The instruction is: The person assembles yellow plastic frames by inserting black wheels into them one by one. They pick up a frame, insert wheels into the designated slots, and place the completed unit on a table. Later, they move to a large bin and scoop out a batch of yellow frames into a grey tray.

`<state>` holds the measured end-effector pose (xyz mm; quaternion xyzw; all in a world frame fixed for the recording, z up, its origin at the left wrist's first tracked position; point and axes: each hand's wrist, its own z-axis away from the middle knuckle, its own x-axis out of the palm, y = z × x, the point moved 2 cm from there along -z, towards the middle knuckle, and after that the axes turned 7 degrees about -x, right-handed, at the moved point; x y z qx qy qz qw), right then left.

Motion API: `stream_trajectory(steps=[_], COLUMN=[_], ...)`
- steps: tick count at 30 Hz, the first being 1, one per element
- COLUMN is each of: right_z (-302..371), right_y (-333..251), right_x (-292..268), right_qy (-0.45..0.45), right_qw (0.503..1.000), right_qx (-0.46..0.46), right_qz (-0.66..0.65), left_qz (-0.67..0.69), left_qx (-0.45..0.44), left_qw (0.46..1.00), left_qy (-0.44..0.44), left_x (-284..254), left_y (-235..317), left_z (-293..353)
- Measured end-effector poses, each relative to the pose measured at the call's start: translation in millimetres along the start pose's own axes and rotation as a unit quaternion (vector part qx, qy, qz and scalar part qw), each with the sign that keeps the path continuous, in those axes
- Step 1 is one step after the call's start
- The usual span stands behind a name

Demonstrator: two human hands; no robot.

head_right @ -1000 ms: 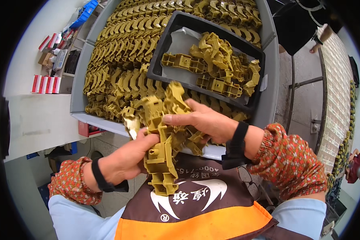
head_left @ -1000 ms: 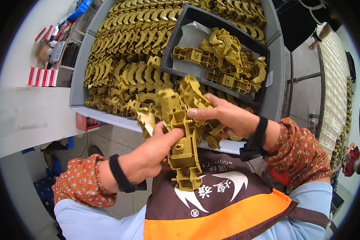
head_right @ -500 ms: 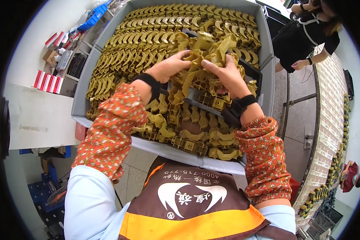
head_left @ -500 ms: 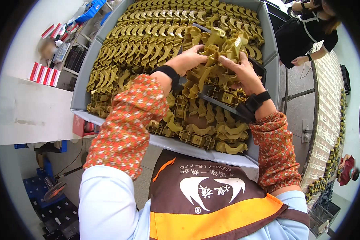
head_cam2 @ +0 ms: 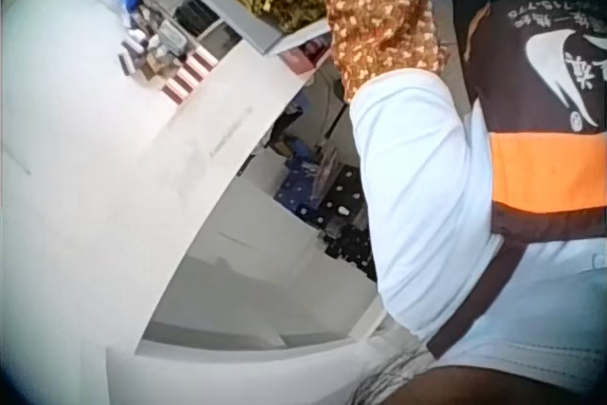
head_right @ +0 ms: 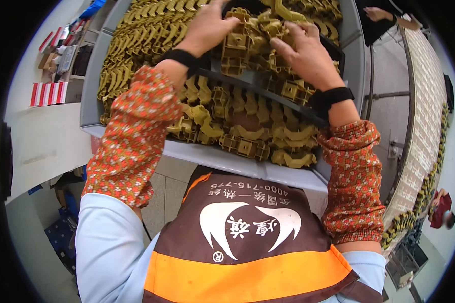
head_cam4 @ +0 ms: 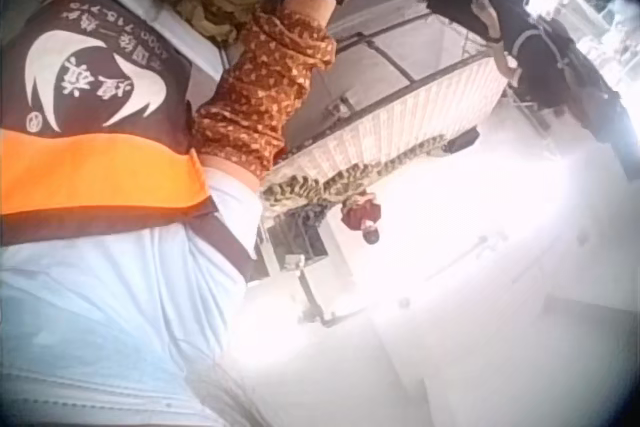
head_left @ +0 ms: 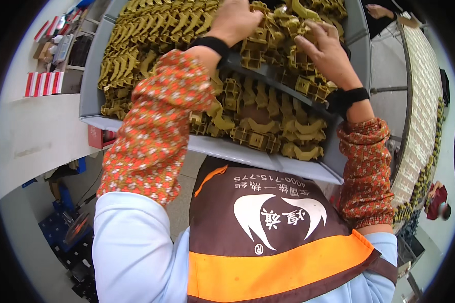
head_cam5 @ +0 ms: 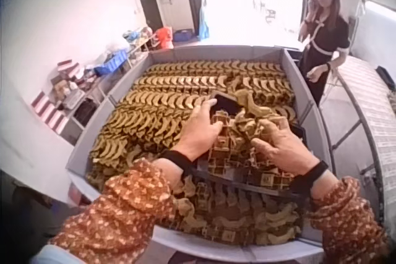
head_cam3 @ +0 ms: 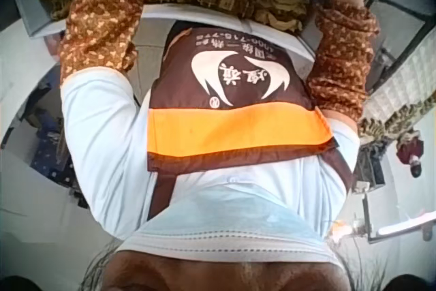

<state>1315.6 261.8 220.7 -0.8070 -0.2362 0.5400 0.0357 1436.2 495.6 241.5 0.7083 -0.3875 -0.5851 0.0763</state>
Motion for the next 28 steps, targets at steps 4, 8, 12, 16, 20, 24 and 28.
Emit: stream_trajectory(steps=[4,8,12,16,20,24,28], right_z=[18,109,235,231,268,276,278], right_y=[-56,-68,-36,-38,-27,-14,5], right_x=[-65,-70,-20,-24,16,40,66], right_qy=[0.034,-0.316,-0.343,-0.138,-0.176,-0.193,-0.243], right_qw=[0.995,0.879,0.834,0.676,0.528,0.478,0.407], right_qx=[0.054,0.300,0.422,0.668,0.739,0.709,0.728], right_qz=[-0.082,-0.196,-0.092,-0.280,-0.380,-0.482,-0.495], left_qz=[0.166,0.268,0.117,0.033,-0.017,-0.018,-0.022], left_qx=[0.111,-0.092,0.002,-0.034,-0.060,-0.082,-0.078], left_qw=[0.980,0.855,0.884,0.862,0.868,0.862,0.847], left_qy=[-0.023,-0.435,-0.453,-0.505,-0.493,-0.500,-0.526], left_x=[-12,34,127,183,222,215,215], left_y=[14,31,27,52,62,56,54], left_z=[83,186,225,222,238,237,225])
